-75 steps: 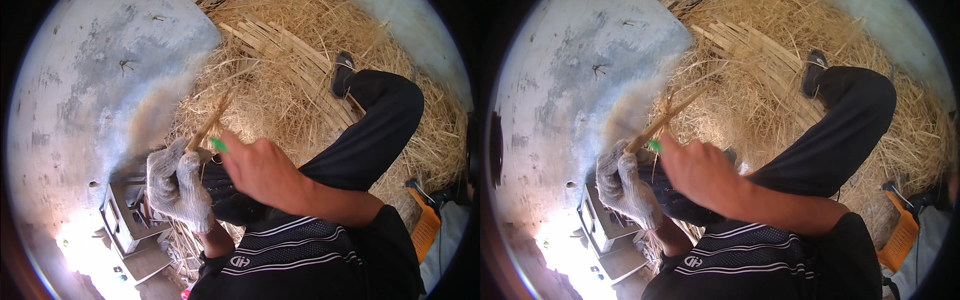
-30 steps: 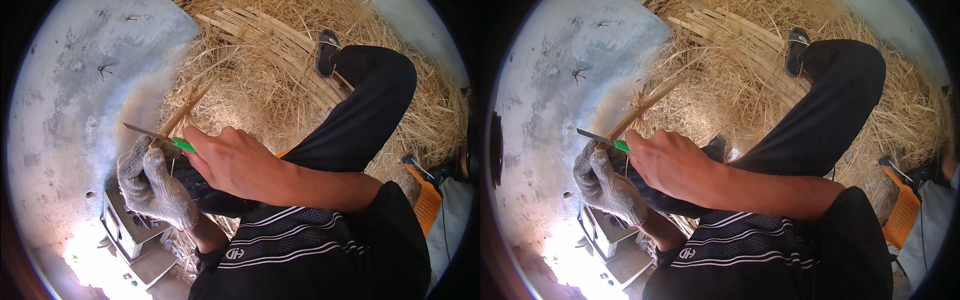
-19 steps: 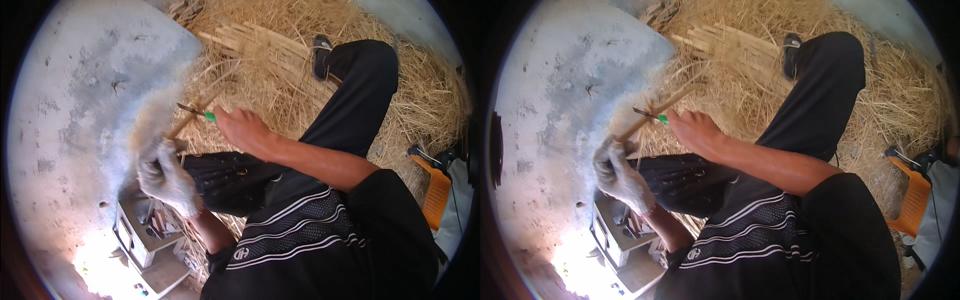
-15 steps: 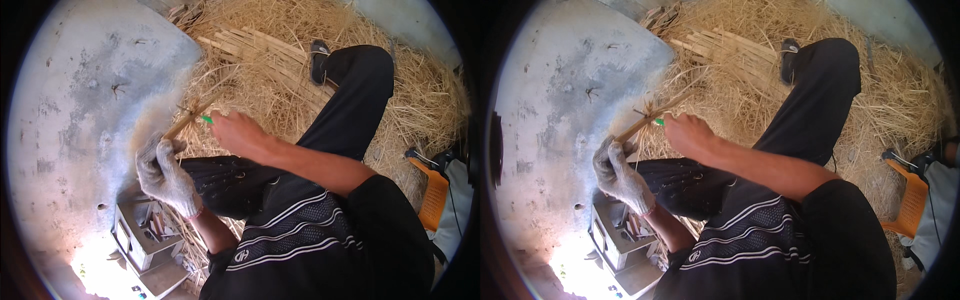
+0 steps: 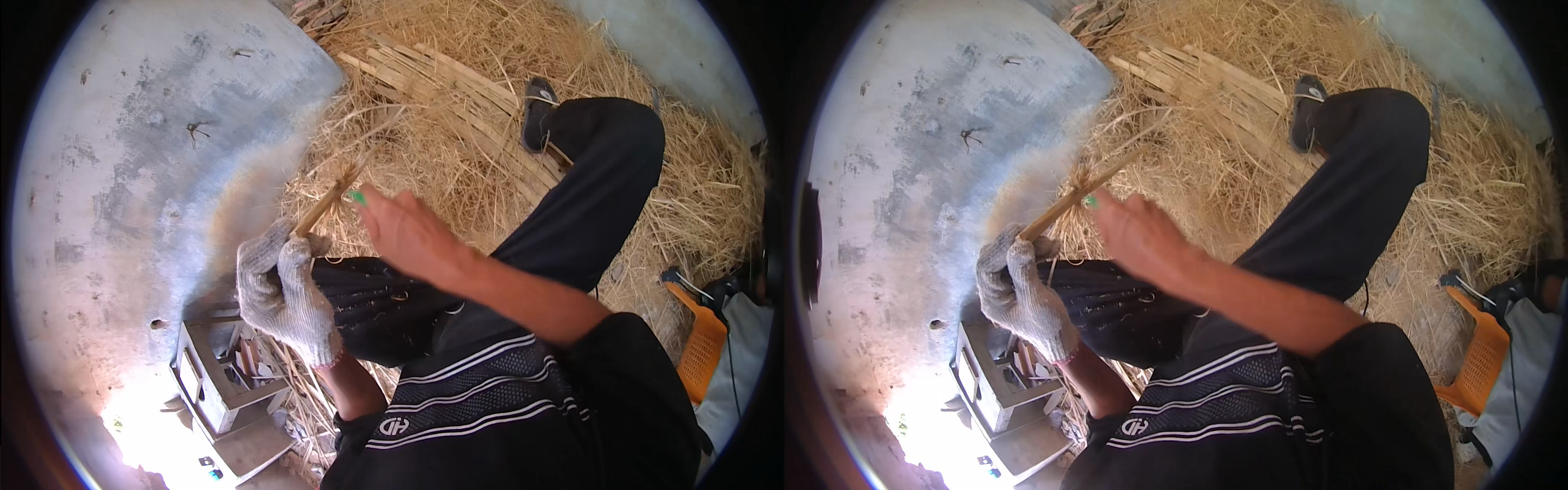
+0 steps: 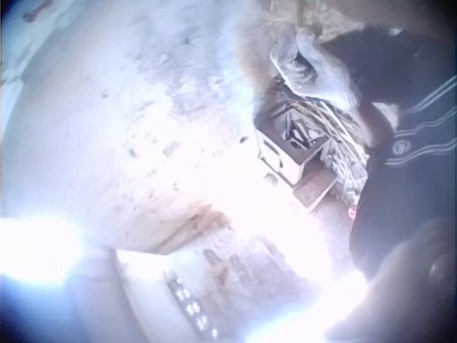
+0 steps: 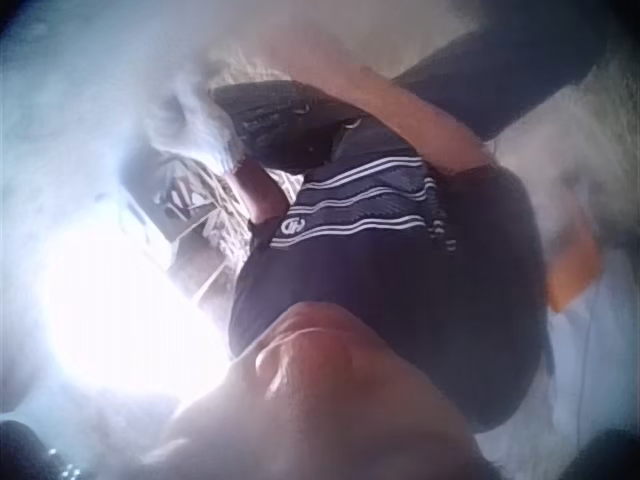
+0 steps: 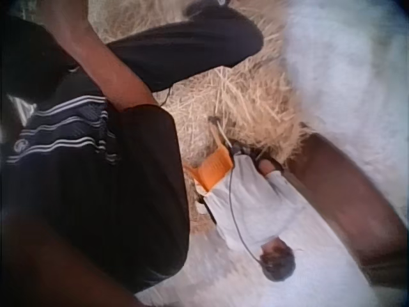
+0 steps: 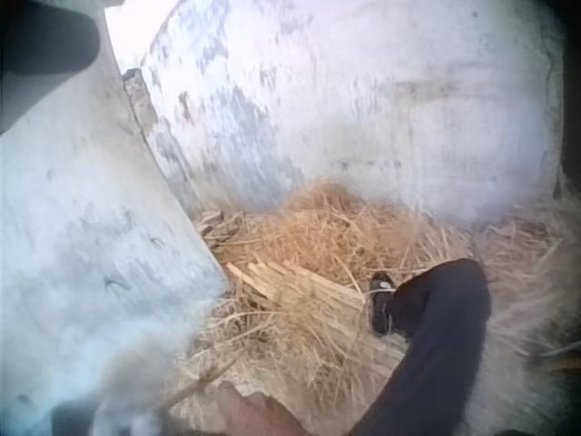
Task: The person sits on a straw-covered floor and uses a green utility knife to shave the surface of a bamboo stick. They hold the stick with a gloved left hand and scrape it with the knife in their right hand, occasionally switching to a larger knife to split the bamboo.
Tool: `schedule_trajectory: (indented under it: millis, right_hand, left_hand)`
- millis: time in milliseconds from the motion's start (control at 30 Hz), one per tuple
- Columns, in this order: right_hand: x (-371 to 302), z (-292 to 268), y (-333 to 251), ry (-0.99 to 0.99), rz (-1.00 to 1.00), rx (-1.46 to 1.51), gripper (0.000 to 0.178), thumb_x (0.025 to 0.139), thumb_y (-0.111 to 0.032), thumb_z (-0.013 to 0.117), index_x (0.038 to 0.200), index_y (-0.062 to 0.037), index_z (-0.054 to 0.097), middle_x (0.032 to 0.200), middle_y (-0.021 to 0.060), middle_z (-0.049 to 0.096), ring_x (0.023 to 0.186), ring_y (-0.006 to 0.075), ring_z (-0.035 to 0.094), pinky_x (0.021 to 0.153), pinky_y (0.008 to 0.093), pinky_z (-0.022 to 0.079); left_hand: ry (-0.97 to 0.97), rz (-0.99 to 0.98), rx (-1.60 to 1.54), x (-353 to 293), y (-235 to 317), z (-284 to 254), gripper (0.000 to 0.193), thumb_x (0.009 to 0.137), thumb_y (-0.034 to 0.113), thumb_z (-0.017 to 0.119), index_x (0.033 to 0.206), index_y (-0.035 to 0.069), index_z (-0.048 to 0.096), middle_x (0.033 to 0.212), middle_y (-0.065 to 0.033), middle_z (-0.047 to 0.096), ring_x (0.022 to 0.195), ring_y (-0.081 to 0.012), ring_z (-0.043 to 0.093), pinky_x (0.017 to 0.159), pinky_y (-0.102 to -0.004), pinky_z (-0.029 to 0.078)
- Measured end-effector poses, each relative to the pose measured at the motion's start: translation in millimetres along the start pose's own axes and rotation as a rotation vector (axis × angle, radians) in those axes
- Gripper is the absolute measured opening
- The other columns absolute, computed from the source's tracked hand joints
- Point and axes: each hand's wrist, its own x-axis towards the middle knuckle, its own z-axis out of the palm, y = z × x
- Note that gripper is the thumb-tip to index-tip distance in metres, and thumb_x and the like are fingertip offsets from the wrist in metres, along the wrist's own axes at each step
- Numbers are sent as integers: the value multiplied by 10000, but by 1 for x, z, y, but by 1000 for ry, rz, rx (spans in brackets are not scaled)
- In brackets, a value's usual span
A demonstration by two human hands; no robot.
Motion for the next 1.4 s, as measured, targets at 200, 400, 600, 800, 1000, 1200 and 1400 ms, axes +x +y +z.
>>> schedule_trajectory:
  millis: [200, 400, 600, 800, 1000, 1200, 1400]
  right_hand:
    - [-7, -17, -43, -183, -14, 92, 186, 994, -151, 553, 1026, 31, 564, 535, 185, 561, 476, 339, 627, 430, 435, 488]
    - [2, 12, 17, 57, -193, -234, 177, 988, -154, 564, 994, 23, 568, 532, 207, 561, 507, 396, 626, 468, 468, 487]
    - [-3, -1, 5, -34, 52, -46, 203, 1008, -181, 537, 1046, 18, 530, 580, 253, 577, 561, 450, 618, 491, 506, 471]
    - [-18, -19, -39, -72, -112, 88, 198, 1006, -160, 536, 1093, 8, 479, 591, 219, 579, 569, 418, 633, 510, 497, 478]
    - [-5, -10, 5, -55, -36, -124, 222, 1008, -207, 534, 1076, 5, 525, 605, 255, 575, 641, 402, 658, 539, 494, 491]
    - [3, -35, 1, -583, 462, 1016, 349, 1053, -382, 409, 1128, -62, 523, 771, 105, 594, 593, 200, 591, 540, 375, 507]
    - [-5, -35, 0, -622, 558, 1707, 385, 1058, -366, 435, 1315, -79, 428, 918, 76, 542, 672, 140, 511, 586, 321, 472]
  left_hand:
    - [57, -60, 0, 3, -2, -6, 107, 892, 67, 691, 915, -35, 670, 864, -116, 694, 775, -159, 640, 664, -275, 532]
    - [29, 17, 8, 5, -7, -6, 121, 884, 53, 697, 948, -48, 678, 871, -125, 669, 752, -155, 641, 636, -265, 540]
    - [16, -6, 16, 2, -8, -9, 148, 877, 78, 720, 954, -43, 683, 889, -123, 678, 789, -177, 636, 690, -299, 536]
    - [47, 1, 89, 0, -9, -3, 152, 884, 99, 709, 953, -34, 683, 931, -128, 687, 826, -186, 645, 753, -311, 535]
    - [54, -28, -46, -2, -8, -3, 157, 886, 80, 698, 973, -46, 662, 926, -137, 681, 737, -190, 669, 633, -285, 562]
    - [86, -81, -47, -1, -7, -3, 138, 883, 41, 682, 977, -54, 649, 943, -140, 682, 753, -194, 676, 630, -294, 580]
    - [60, -48, -18, -1, -10, -1, 119, 885, 23, 669, 977, -51, 653, 968, -136, 686, 849, -184, 661, 692, -296, 582]
